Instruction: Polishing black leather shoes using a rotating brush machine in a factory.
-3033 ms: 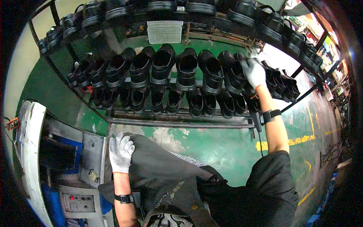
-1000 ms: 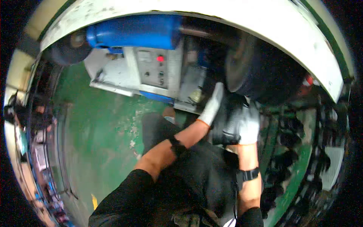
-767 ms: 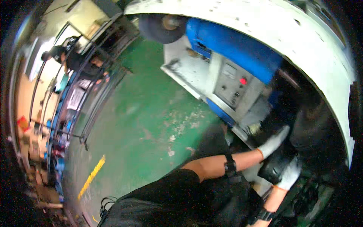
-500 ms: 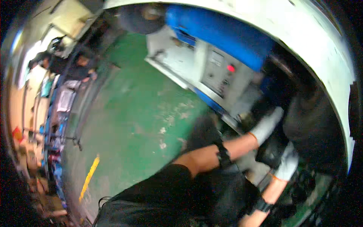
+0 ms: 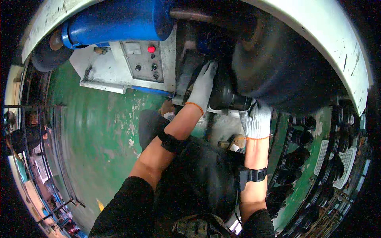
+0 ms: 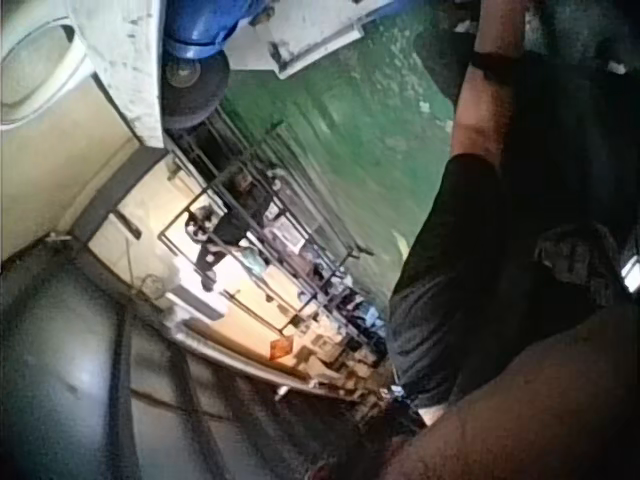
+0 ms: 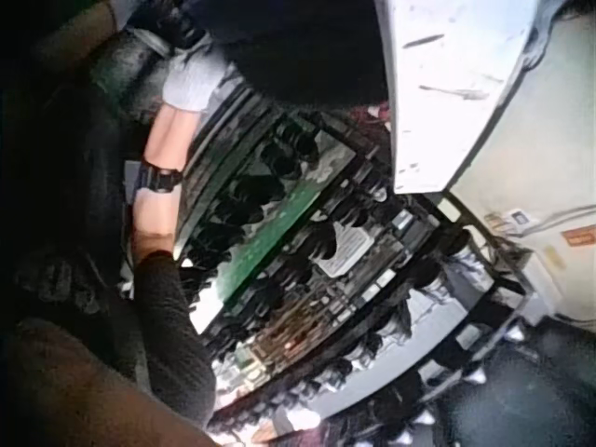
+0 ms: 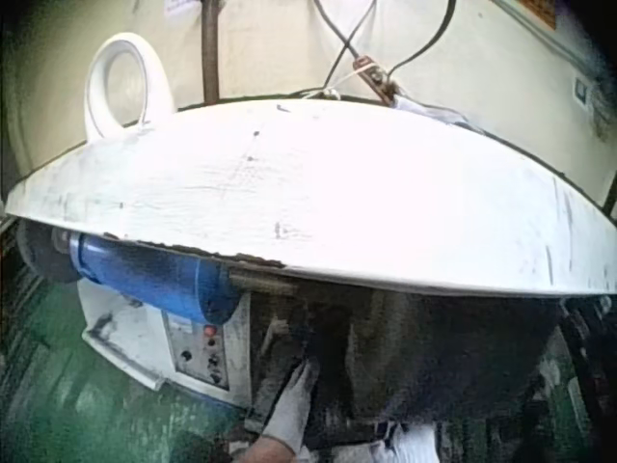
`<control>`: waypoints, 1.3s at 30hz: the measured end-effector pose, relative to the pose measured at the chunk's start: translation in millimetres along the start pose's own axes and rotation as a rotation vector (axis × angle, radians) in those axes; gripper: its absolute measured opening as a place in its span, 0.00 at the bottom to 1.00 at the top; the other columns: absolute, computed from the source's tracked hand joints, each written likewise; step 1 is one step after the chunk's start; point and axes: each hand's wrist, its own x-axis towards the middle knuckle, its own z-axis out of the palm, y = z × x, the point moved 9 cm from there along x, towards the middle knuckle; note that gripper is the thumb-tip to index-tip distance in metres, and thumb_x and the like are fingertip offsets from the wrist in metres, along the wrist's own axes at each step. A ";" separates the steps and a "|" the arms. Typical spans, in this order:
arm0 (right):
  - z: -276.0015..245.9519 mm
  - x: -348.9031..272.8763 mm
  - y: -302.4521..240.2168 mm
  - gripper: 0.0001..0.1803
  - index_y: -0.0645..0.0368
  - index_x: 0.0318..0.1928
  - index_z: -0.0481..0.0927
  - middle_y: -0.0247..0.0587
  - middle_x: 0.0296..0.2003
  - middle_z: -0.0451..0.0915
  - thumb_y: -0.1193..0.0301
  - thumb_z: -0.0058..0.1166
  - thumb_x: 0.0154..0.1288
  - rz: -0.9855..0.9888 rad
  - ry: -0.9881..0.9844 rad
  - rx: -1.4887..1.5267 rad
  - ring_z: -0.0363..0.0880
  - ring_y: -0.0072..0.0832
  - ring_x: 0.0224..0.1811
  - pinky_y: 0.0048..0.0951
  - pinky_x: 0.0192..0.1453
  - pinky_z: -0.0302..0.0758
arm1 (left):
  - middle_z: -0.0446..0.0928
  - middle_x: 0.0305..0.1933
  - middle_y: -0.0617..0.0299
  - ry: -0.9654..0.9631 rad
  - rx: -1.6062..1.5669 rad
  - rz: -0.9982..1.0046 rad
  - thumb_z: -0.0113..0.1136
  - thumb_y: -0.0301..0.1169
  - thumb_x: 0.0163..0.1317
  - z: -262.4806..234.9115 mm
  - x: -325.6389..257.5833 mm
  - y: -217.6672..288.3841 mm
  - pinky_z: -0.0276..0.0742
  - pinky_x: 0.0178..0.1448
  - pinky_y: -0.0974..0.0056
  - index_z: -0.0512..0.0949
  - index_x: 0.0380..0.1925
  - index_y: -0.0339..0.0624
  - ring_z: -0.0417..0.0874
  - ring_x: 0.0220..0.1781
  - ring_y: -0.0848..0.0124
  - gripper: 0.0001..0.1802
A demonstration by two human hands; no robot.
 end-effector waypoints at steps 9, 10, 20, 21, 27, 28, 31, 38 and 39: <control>6.8 -6.5 4.7 0.05 0.54 0.21 0.75 0.44 0.18 0.75 0.68 0.56 0.47 0.003 -0.058 -0.094 0.75 0.41 0.20 0.40 0.24 0.73 | 0.74 0.54 0.46 -0.005 0.537 -0.137 0.39 0.62 0.64 16.4 -52.1 22.2 0.61 0.62 0.66 0.68 0.55 0.26 0.73 0.57 0.61 0.44; 15.0 -11.7 8.9 0.04 0.54 0.23 0.75 0.44 0.19 0.75 0.69 0.55 0.48 0.023 -0.068 -0.043 0.75 0.40 0.21 0.39 0.24 0.73 | 0.75 0.50 0.42 0.036 0.684 -0.051 0.35 0.65 0.63 -4.2 -31.8 4.9 0.61 0.62 0.64 0.68 0.54 0.24 0.73 0.54 0.58 0.47; 86.9 -31.3 55.1 0.13 0.58 0.51 0.70 0.39 0.44 0.74 0.78 0.40 0.67 0.904 0.098 1.633 0.71 0.26 0.41 0.27 0.46 0.73 | 0.71 0.58 0.53 -0.064 -0.050 -0.293 0.37 0.58 0.67 2.3 -24.8 -28.1 0.60 0.64 0.67 0.62 0.62 0.29 0.70 0.57 0.66 0.40; 88.9 -32.7 56.7 0.13 0.58 0.51 0.70 0.39 0.44 0.74 0.78 0.40 0.67 0.905 0.104 1.634 0.71 0.26 0.41 0.27 0.46 0.73 | 0.71 0.58 0.53 -0.067 -0.047 -0.294 0.37 0.58 0.67 -3.6 -17.4 -36.7 0.60 0.64 0.67 0.62 0.62 0.29 0.70 0.57 0.66 0.40; 53.1 -21.1 69.7 0.25 0.59 0.63 0.62 0.44 0.63 0.62 0.77 0.41 0.65 0.386 -0.136 0.369 0.60 0.35 0.63 0.33 0.68 0.57 | 0.75 0.54 0.58 -0.150 0.192 0.002 0.42 0.51 0.69 -7.9 6.7 -41.8 0.72 0.57 0.61 0.70 0.57 0.39 0.77 0.49 0.63 0.29; 50.9 -24.4 72.9 0.27 0.60 0.65 0.60 0.45 0.66 0.59 0.77 0.42 0.65 0.254 -0.176 0.052 0.56 0.36 0.67 0.34 0.71 0.53 | 0.74 0.56 0.56 -0.205 -0.017 -0.232 0.41 0.50 0.70 8.1 -10.7 -56.9 0.71 0.60 0.60 0.69 0.58 0.40 0.76 0.52 0.62 0.29; 49.6 -26.6 75.0 0.29 0.60 0.66 0.59 0.46 0.69 0.56 0.75 0.43 0.63 0.104 -0.250 -0.285 0.52 0.39 0.71 0.37 0.75 0.48 | 0.72 0.59 0.54 -0.300 -0.211 -0.446 0.38 0.49 0.71 28.1 -49.0 -46.7 0.68 0.65 0.58 0.66 0.61 0.41 0.74 0.58 0.60 0.28; 45.5 -39.9 91.2 0.31 0.54 0.62 0.67 0.50 0.64 0.63 0.74 0.47 0.54 0.131 -0.157 -0.048 0.58 0.50 0.67 0.44 0.73 0.52 | 0.69 0.62 0.53 -0.615 -0.167 -0.113 0.42 0.42 0.70 67.9 -68.3 -16.2 0.65 0.68 0.58 0.65 0.62 0.44 0.71 0.61 0.60 0.24; 38.0 -38.1 84.2 0.31 0.54 0.62 0.67 0.50 0.64 0.63 0.74 0.47 0.54 0.131 -0.159 -0.047 0.58 0.50 0.67 0.44 0.73 0.52 | 0.69 0.62 0.53 -0.614 -0.167 -0.115 0.42 0.42 0.70 75.9 -68.9 -9.2 0.65 0.68 0.58 0.65 0.62 0.44 0.71 0.61 0.60 0.24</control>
